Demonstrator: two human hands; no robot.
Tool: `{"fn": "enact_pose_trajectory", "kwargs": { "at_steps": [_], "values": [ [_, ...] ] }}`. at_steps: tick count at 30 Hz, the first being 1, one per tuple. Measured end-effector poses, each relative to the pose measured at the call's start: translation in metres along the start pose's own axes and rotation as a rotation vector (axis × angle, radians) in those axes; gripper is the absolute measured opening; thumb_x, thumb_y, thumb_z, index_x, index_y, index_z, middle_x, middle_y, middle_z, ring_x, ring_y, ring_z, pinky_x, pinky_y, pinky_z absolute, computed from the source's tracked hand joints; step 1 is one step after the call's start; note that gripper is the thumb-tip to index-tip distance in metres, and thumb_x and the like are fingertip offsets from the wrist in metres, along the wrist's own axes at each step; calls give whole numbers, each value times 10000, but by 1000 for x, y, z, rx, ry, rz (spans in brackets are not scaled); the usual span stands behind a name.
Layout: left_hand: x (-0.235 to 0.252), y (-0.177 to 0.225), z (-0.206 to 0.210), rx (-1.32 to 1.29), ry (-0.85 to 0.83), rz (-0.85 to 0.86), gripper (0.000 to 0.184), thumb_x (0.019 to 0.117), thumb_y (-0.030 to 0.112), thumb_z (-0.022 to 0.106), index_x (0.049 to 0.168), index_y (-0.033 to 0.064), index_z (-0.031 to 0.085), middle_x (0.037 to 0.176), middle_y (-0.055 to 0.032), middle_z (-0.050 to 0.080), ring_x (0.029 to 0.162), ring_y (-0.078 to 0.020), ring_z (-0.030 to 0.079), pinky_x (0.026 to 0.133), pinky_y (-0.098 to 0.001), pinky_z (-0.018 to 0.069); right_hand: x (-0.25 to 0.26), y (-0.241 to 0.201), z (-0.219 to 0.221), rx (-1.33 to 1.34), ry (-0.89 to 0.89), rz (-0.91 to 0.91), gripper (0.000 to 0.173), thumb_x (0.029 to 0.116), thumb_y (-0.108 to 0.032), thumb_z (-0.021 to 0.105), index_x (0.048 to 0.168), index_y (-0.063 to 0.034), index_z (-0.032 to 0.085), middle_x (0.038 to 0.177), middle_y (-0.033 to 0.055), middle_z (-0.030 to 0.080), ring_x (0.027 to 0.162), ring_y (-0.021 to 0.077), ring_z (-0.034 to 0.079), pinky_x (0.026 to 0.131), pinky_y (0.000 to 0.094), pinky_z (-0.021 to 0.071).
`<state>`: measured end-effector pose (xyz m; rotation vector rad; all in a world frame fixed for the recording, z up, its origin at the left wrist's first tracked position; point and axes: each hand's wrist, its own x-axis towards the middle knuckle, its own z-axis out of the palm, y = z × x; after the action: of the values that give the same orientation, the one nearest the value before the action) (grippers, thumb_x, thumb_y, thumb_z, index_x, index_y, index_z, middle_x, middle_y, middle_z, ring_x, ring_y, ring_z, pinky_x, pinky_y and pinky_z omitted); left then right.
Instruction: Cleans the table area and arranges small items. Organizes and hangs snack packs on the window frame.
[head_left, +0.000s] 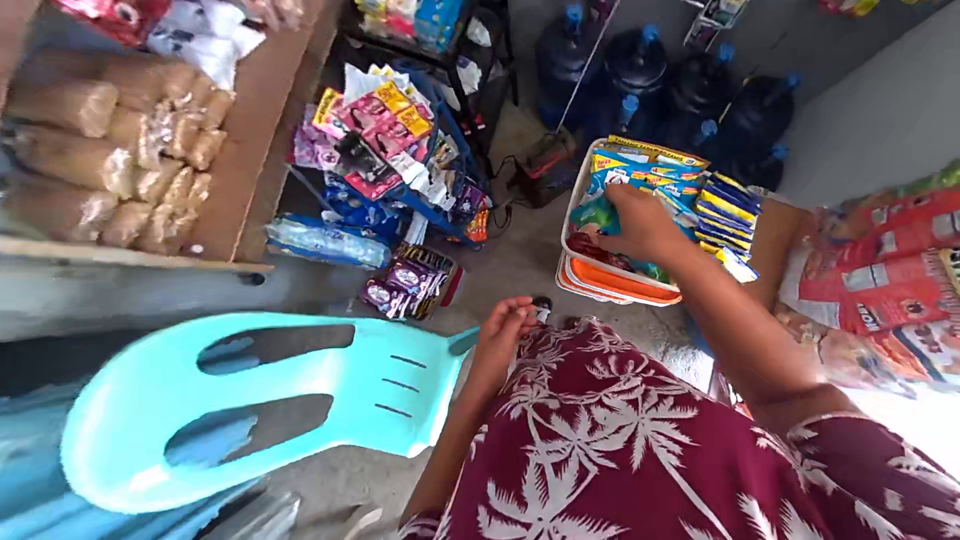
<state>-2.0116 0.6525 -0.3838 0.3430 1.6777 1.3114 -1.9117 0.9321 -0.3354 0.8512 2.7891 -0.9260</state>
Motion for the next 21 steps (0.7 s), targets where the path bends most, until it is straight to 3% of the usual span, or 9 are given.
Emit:
{"fn": "enact_pose_trajectory", "kwargs": {
  "at_steps": [4,9,12,16,19,21],
  "values": [
    [50,41,-13,98,-206,45,320,1063,118,409,1302,-42,549,1215,-127,635,1009,-134,648,894,-321,541,-41,-8,-40,381,233,118,599,816,-211,848,1289,16,560,1175,197,668,1044,284,689,908,488,584],
    [108,81,-14,321,-399,297,344,1023,136,469,1282,-65,574,1231,-188,646,1070,-208,657,938,-394,545,-80,-22,-51,521,599,99,600,821,-213,825,1283,16,518,1165,82,678,1049,95,684,921,293,599],
    [134,99,1,509,-488,516,310,1010,110,511,1255,-48,619,1226,-205,638,1087,-253,650,929,-405,548,-99,-35,-53,527,793,16,569,828,-195,836,1258,-20,506,1194,11,664,1107,77,663,982,296,581],
    [166,110,44,757,-814,732,308,983,-53,517,1260,-53,653,1319,-253,603,1248,-376,585,1070,-498,480,-129,-55,-55,504,1000,-11,590,838,-211,849,1289,-106,483,1223,-65,646,1128,86,659,990,304,586],
    [189,104,76,1074,-957,767,357,962,-106,526,1303,-58,623,1341,-265,588,1293,-430,546,1108,-545,438,-157,-66,-51,485,1112,46,642,828,-232,866,1314,-125,461,1237,-53,644,1138,123,662,995,338,587],
    [193,104,93,1366,-926,753,341,967,-24,582,1303,-73,614,1323,-283,588,1278,-451,547,1104,-578,420,-178,-69,-41,473,1186,110,663,805,-247,886,1307,-133,468,1228,-44,650,1121,138,672,975,355,597]
  ]
}}
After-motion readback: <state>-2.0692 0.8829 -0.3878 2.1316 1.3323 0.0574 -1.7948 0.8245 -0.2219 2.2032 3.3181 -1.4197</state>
